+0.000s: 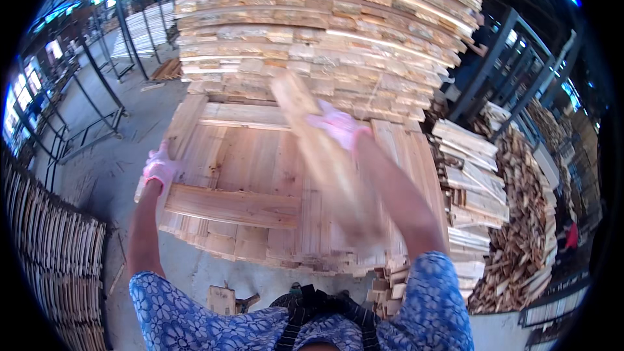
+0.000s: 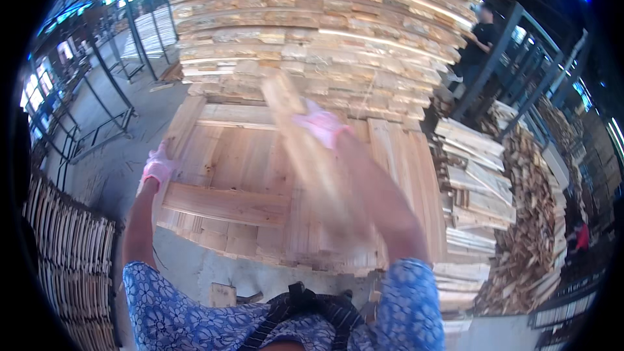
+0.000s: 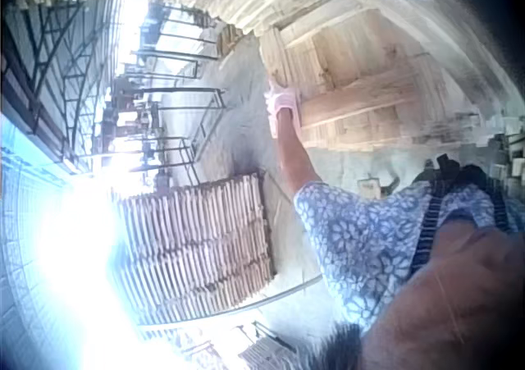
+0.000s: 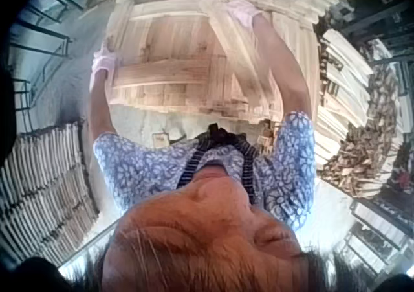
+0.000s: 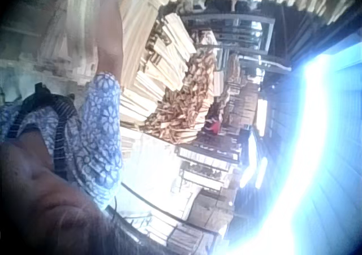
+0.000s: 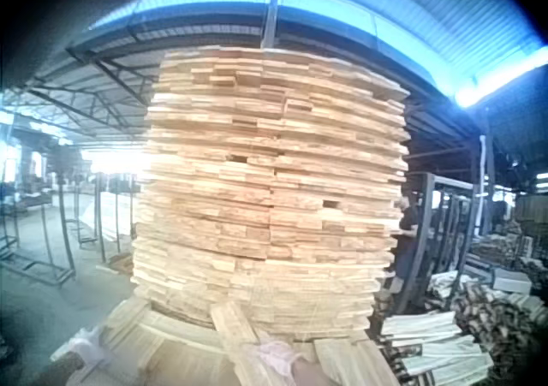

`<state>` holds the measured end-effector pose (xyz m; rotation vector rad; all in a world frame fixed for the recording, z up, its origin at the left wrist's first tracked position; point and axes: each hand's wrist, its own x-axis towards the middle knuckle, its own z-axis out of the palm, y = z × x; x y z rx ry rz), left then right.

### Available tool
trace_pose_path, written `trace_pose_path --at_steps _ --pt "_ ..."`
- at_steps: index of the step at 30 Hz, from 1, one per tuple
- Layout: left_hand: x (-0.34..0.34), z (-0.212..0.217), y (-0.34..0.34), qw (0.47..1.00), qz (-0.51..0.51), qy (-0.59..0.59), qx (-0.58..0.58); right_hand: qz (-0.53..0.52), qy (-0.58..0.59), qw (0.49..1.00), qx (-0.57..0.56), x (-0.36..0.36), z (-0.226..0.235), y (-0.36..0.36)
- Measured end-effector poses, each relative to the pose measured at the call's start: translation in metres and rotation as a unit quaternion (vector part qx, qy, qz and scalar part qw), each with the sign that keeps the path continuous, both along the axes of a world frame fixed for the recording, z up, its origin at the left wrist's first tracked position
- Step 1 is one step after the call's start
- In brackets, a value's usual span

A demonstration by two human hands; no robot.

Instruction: The person picks up wooden planks from a pile and stacks them onto a metal rack. They wear pink gloves and handle the planks by hand, arranging them in layers on the rack.

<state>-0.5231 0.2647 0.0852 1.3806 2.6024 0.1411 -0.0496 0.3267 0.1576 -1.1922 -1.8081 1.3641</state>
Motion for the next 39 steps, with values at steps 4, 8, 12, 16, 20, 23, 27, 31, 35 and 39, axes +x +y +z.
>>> trace_pose_path --at_steps 4,8,12,16,20,23,27,31,35,39 --pt "0.082 0.005 0.025 0.997 -0.064 -0.026 0.028 0.029 -0.217 0.969 0.115 0.156 -0.062 0.026" --pt "0.149 0.012 0.016 0.994 -0.105 -0.020 -0.021 0.021 -0.346 0.932 0.108 0.190 -0.098 -0.020" --pt "0.205 -0.009 0.004 0.991 -0.123 0.016 -0.055 -0.091 -0.490 0.861 0.098 0.166 -0.126 -0.048" --pt "0.212 -0.007 0.006 0.986 -0.150 0.010 -0.068 -0.013 -0.559 0.818 0.133 0.161 -0.107 -0.067" --pt "0.221 -0.019 0.043 0.990 -0.129 0.014 -0.062 0.029 -0.543 0.835 0.087 0.167 -0.089 -0.036" --pt "0.225 -0.036 0.048 0.992 -0.109 0.051 -0.034 0.073 -0.544 0.829 0.106 0.181 -0.067 -0.011" --pt "0.223 -0.025 0.038 0.992 -0.107 0.048 -0.034 0.143 -0.593 0.780 0.140 0.173 -0.029 0.052" --pt "0.238 -0.019 0.048 0.990 -0.125 0.056 -0.044 0.156 -0.564 0.792 0.171 0.210 -0.076 0.106" --pt "0.232 -0.023 0.043 0.990 -0.136 0.046 -0.012 0.173 -0.512 0.814 0.212 0.203 -0.088 0.109" --pt "0.227 -0.033 0.045 0.992 -0.092 0.084 -0.021 0.186 -0.512 0.818 0.184 0.183 -0.090 0.124"
